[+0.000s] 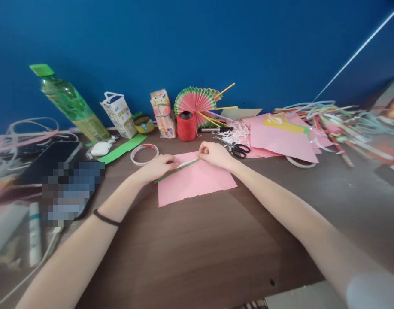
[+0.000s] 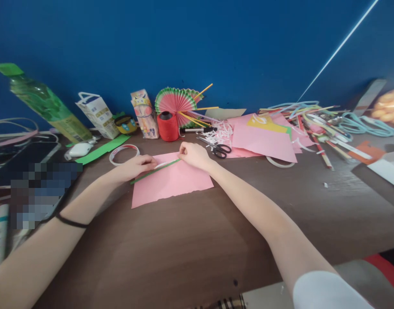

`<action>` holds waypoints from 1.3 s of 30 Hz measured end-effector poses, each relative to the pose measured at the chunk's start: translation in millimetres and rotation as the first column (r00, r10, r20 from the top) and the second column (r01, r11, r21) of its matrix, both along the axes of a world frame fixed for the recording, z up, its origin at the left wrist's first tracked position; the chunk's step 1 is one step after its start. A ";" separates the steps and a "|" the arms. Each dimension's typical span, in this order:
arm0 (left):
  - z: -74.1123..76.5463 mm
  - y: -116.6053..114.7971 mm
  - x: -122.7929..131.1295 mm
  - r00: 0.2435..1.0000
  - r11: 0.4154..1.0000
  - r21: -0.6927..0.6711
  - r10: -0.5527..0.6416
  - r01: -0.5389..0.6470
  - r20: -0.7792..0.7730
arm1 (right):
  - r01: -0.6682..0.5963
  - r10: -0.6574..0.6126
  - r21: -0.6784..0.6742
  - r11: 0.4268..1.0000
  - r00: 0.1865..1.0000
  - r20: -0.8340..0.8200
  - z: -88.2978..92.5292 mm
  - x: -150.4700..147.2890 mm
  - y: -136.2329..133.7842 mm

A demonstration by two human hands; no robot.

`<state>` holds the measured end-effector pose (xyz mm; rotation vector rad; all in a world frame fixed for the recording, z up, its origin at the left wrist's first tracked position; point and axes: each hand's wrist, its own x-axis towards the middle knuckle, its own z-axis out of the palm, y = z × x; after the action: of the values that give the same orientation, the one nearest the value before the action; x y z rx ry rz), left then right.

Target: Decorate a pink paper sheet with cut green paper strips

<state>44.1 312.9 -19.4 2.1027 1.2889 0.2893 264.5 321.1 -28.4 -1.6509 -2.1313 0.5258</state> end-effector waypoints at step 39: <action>1.3 1.3 1.0 0.990 0.996 0.066 -0.054 0.064 -0.132 | -0.001 0.001 -0.019 1.000 1.000 0.000 0.8 -0.2 1.1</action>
<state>45.1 314.2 -18.1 2.2469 1.3050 0.1764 264.4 322.3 -27.5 -1.6605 -2.1335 0.5480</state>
